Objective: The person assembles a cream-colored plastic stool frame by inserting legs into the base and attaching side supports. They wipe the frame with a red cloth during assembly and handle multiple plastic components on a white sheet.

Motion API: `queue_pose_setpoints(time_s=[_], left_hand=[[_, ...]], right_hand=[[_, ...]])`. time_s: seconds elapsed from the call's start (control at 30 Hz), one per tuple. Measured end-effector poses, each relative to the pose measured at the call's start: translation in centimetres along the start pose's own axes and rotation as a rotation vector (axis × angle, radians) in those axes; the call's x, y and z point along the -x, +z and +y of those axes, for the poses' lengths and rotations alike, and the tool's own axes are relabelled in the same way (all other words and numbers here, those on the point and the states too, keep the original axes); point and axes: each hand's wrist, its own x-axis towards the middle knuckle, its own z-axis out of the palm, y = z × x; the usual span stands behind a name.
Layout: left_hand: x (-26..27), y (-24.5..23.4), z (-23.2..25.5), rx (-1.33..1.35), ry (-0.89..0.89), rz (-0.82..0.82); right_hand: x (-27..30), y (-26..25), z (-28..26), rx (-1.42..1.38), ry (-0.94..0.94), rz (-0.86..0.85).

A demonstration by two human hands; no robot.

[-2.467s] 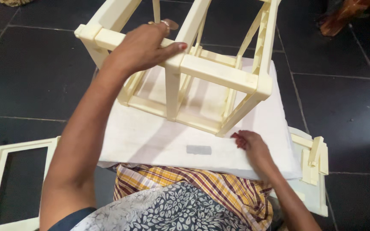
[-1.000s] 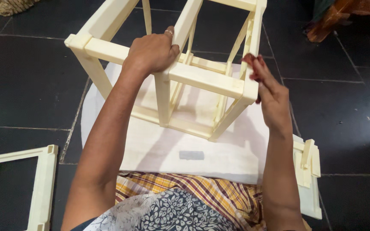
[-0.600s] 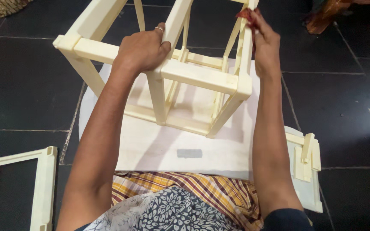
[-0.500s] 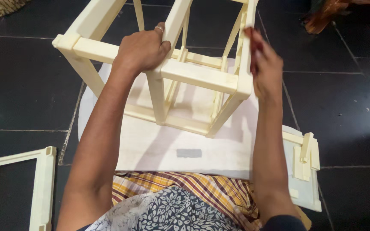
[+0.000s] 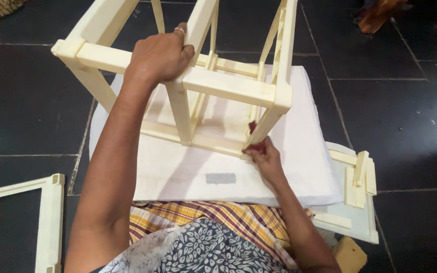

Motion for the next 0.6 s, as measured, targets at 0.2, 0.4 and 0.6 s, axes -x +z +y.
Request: queue_pose_setpoints(time_s=[0.2,0.4,0.6], left_hand=[[0.2,-0.2,0.1,0.013,-0.014,-0.011],[0.3,-0.3,0.2,0.012,-0.015,-0.014],[0.2,-0.2,0.3,0.010,-0.023,-0.003]], right_hand=[[-2.8,-4.9,-1.2,0.265,0.110,-0.329],[-13.5,-6.8,1.9,0.617,0.233,0.009],[-18.9,-1.7,8.6,0.335,-0.281,0.145]])
